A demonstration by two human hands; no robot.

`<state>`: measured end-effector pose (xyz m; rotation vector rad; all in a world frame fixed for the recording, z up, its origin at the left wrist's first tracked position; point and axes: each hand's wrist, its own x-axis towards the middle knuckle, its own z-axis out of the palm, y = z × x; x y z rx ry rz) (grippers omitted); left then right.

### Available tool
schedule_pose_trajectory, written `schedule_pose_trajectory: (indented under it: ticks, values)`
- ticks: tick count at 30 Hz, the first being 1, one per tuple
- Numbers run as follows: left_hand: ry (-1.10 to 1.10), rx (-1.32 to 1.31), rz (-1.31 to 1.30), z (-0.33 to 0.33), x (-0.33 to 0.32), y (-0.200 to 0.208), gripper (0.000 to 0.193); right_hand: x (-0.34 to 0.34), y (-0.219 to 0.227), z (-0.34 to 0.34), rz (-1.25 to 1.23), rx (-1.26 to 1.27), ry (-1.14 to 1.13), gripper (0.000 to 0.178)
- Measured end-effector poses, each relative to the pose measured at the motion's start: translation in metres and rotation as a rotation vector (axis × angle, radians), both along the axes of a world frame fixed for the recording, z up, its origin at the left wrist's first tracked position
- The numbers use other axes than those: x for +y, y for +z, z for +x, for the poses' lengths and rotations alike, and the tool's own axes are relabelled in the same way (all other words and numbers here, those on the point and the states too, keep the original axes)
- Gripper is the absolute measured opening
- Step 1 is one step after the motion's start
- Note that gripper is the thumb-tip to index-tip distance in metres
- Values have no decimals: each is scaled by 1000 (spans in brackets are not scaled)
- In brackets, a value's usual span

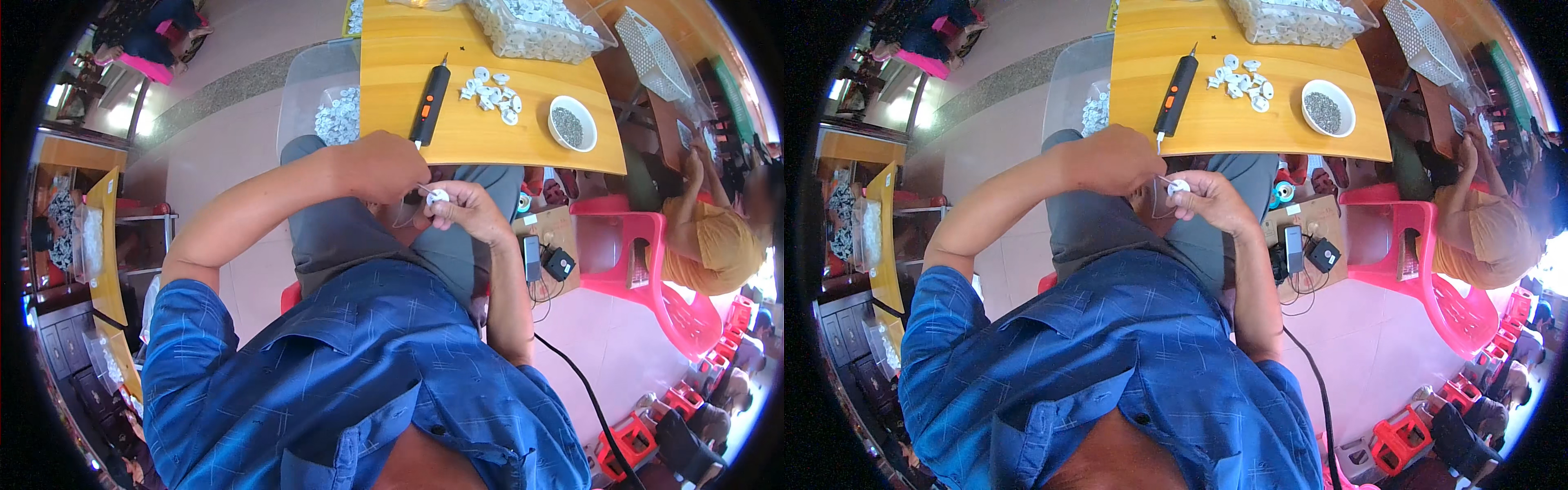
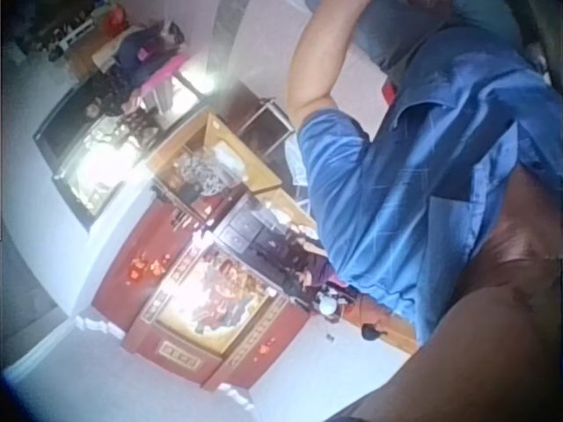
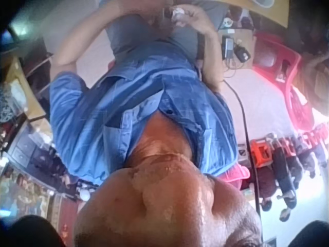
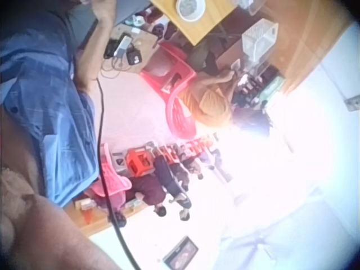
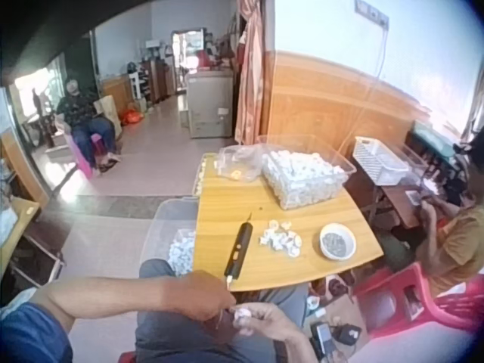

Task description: Assembling small white plastic components by inserting metal pins using an electric screwdriver.

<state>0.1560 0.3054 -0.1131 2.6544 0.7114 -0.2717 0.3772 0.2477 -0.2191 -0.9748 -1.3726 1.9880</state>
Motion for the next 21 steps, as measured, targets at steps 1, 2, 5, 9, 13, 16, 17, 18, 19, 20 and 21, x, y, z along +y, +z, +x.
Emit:
schedule_pose_trajectory:
  ticks: [1, 2, 5, 9, 13, 16, 17, 18, 19, 20, 21]
  values:
    - [34, -27, 66, -8, -1, -3, 15, 1, 1, 0, -1, 6, -6, 28]
    - [67, -57, 133, -12, -1, -3, 15, 3, 1, 1, -1, 11, -15, 27]
    - [109, -74, 146, -14, -4, -2, 13, 5, -2, 1, 14, 42, -39, 30]
    - [101, -49, 164, -9, -9, -7, 13, 3, 0, -2, 2, 5, -42, 31]
    - [109, -44, 205, -5, -12, -11, 14, 3, -2, -2, 9, -16, -45, 30]
    - [109, -32, 196, -2, -13, -12, 14, 4, -4, -2, 15, -20, -51, 28]
    - [109, -36, 175, -1, -13, -12, 15, 4, -5, -2, 15, -17, -48, 26]
    - [108, -35, 174, 0, -14, -11, 15, 4, -6, -3, 14, -16, -49, 26]
    - [113, -20, 179, 2, -15, -9, 17, 3, -7, -3, 6, -26, -46, 24]
    - [117, -6, 183, 3, -15, -7, 18, 3, -8, -3, -2, -36, -45, 22]
    - [117, -5, 182, 3, -16, -7, 18, 2, -10, -3, -3, -35, -45, 22]
